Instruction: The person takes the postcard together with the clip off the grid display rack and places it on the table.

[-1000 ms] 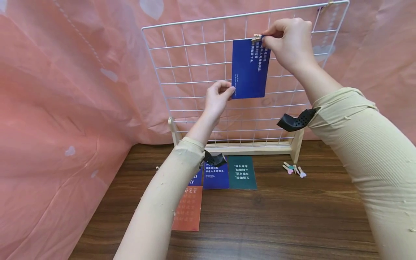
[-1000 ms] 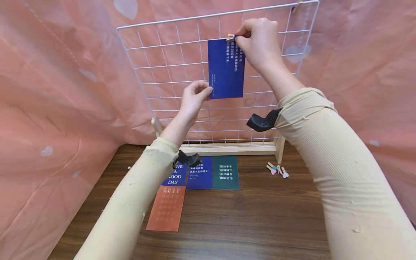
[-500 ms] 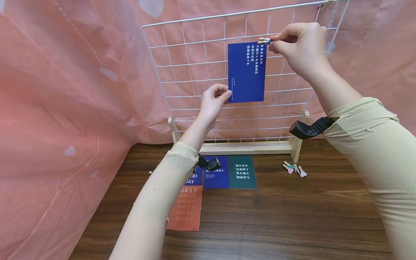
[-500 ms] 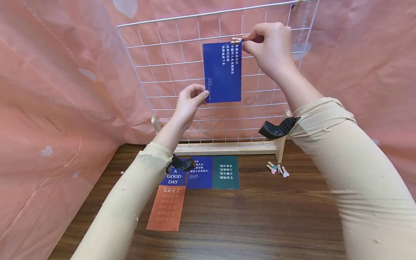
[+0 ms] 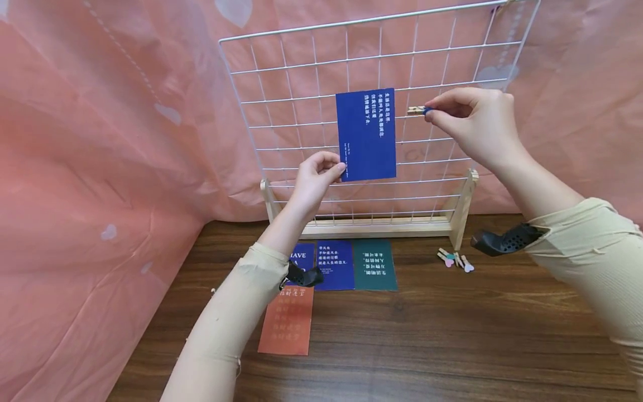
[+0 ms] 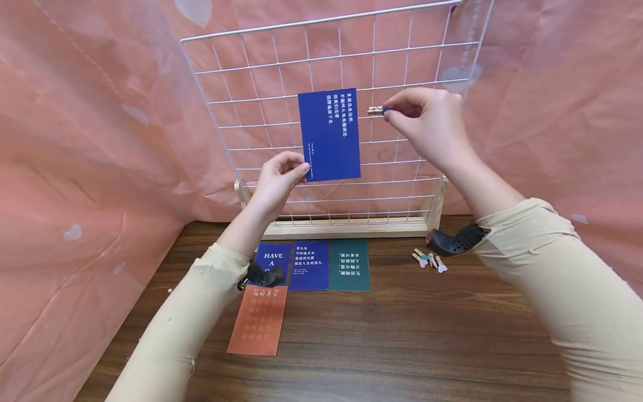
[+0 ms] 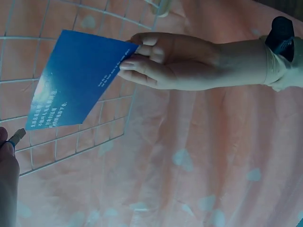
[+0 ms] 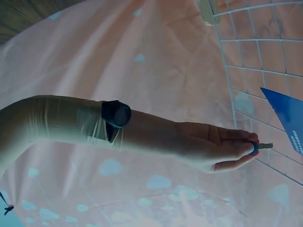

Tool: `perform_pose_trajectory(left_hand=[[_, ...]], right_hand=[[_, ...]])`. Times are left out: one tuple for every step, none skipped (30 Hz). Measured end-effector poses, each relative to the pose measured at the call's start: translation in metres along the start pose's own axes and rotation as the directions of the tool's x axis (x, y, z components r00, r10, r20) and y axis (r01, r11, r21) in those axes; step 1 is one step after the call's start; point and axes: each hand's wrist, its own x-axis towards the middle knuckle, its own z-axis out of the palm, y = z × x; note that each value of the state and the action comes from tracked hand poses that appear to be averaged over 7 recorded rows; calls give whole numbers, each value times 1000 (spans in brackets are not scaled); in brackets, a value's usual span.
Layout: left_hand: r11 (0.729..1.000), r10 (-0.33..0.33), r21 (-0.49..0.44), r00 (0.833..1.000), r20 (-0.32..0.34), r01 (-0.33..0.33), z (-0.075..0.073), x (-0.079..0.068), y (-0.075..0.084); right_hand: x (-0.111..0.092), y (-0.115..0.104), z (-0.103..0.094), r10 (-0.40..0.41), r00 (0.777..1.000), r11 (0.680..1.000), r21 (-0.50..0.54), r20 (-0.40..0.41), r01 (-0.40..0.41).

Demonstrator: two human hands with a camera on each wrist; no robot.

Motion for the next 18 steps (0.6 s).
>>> perform_pose_trajectory(left_hand=[[1000,-7,1,1000,13,7,-2,-4,-1],[1000,-14,3,1000,27,14,-4,-7,-3],[1000,-18,8,999,39,18,-5,-10,-5],[1000,-23,11,999,49,23,-6,-13,-6],[1000,-28,11,998,56,27,-7,-16,-8],[999,-33,12,998,61,32,-8,-19,-9],[999,-36,12,997,65,35,-9,-21,-11],[999,-36,14,997,67,36,-10,-24,-13],[999,-41,19,997,67,40,-11,-26,-14],[999,-47,24,997,64,46,-12,-28,-16],[998,-54,32,997,61,52,-13,-30,-17],[998,-58,36,997,58,56,-14,-32,-19],[997,-62,39,997,52,60,-15,-33,-21],[997,-67,41,997,47,65,-16,-35,-22],[997,-72,40,997,42,70,-17,-36,-23],[997,-73,41,997,39,72,-19,-38,-25],[997,-73,39,997,36,71,-20,-40,-27],[997,-71,37,997,32,70,-22,-42,-30]], right_hand=[[-4,2,1,-2,1000,1000,-3,3,2],[-7,4,1,-8,1000,1000,-10,4,8],[-11,5,2,-13,1000,1000,-17,8,14],[-15,8,3,-26,1000,999,-30,10,27],[-18,10,3,-37,999,998,-40,12,38],[-21,12,4,-50,999,997,-50,11,51],[-24,15,5,-61,998,996,-58,8,61],[-28,18,6,-72,997,995,-63,6,72],[-31,20,7,-78,997,995,-63,4,78],[-34,22,8,-85,996,994,-61,2,85],[-36,24,9,-85,996,995,-54,-1,85],[-39,25,9,-82,997,996,-44,-3,82],[-42,27,10,-74,997,997,-32,-5,74],[-44,28,10,-69,998,997,-26,-4,69],[-47,29,9,-59,998,998,-16,-2,59],[-50,31,9,-50,999,999,-8,1,50],[-54,33,9,-35,999,999,3,6,35],[-58,35,8,-17,1000,1000,11,13,17]])
